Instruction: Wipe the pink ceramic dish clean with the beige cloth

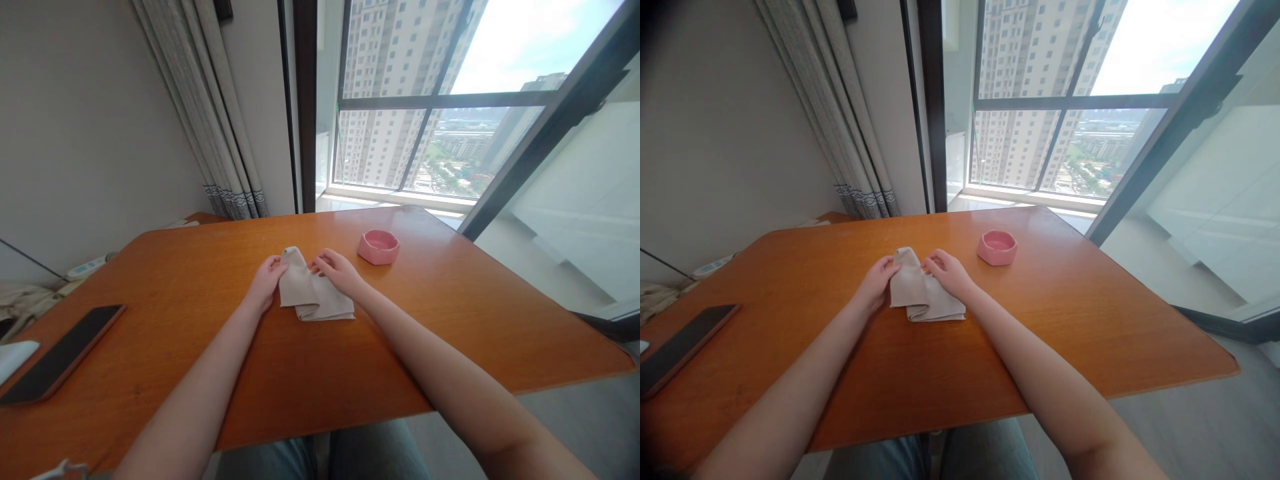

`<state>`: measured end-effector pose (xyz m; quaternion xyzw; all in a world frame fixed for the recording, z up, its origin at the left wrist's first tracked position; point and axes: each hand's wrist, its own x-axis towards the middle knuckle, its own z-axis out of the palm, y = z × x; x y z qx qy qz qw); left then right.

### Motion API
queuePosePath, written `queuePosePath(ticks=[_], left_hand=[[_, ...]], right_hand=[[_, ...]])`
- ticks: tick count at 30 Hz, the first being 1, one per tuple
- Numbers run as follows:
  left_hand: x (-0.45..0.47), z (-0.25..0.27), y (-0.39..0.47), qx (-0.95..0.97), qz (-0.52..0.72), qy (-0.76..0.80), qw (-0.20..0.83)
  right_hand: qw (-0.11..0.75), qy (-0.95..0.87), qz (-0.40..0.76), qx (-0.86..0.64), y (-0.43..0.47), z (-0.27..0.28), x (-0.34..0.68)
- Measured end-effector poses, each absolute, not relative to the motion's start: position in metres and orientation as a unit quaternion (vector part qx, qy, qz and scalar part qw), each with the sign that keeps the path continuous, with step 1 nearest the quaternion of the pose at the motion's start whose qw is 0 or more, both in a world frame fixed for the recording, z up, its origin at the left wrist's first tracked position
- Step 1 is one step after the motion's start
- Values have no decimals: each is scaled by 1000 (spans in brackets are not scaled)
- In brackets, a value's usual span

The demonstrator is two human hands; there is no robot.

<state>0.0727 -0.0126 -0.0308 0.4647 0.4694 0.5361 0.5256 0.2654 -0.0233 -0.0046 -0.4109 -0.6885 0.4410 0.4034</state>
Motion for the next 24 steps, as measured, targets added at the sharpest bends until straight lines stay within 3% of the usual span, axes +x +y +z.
queuePosePath(ticks=[2, 4, 8, 11, 17, 21, 24], left_hand=[[49, -29, -2, 423, 573, 517, 474], [22, -29, 7, 435, 552, 587, 402], [-17, -34, 12, 505, 414, 725, 220], [-22, -35, 8, 555, 279, 775, 117], [-10, -31, 5, 638, 161, 742, 126], [-8, -30, 5, 621, 177, 758, 92], [-9, -31, 4, 639, 203, 739, 66]], right_hand=[[368, -741, 279, -489, -23, -13, 266], [285, -779, 191, -525, -25, -21, 264], [125, -824, 129, -538, -30, -33, 257], [66, -828, 119, -544, -25, -35, 260], [62, -791, 54, -606, -8, -27, 283], [89, -715, 27, -693, -11, -13, 289], [61, -671, 72, -736, -15, -4, 291]])
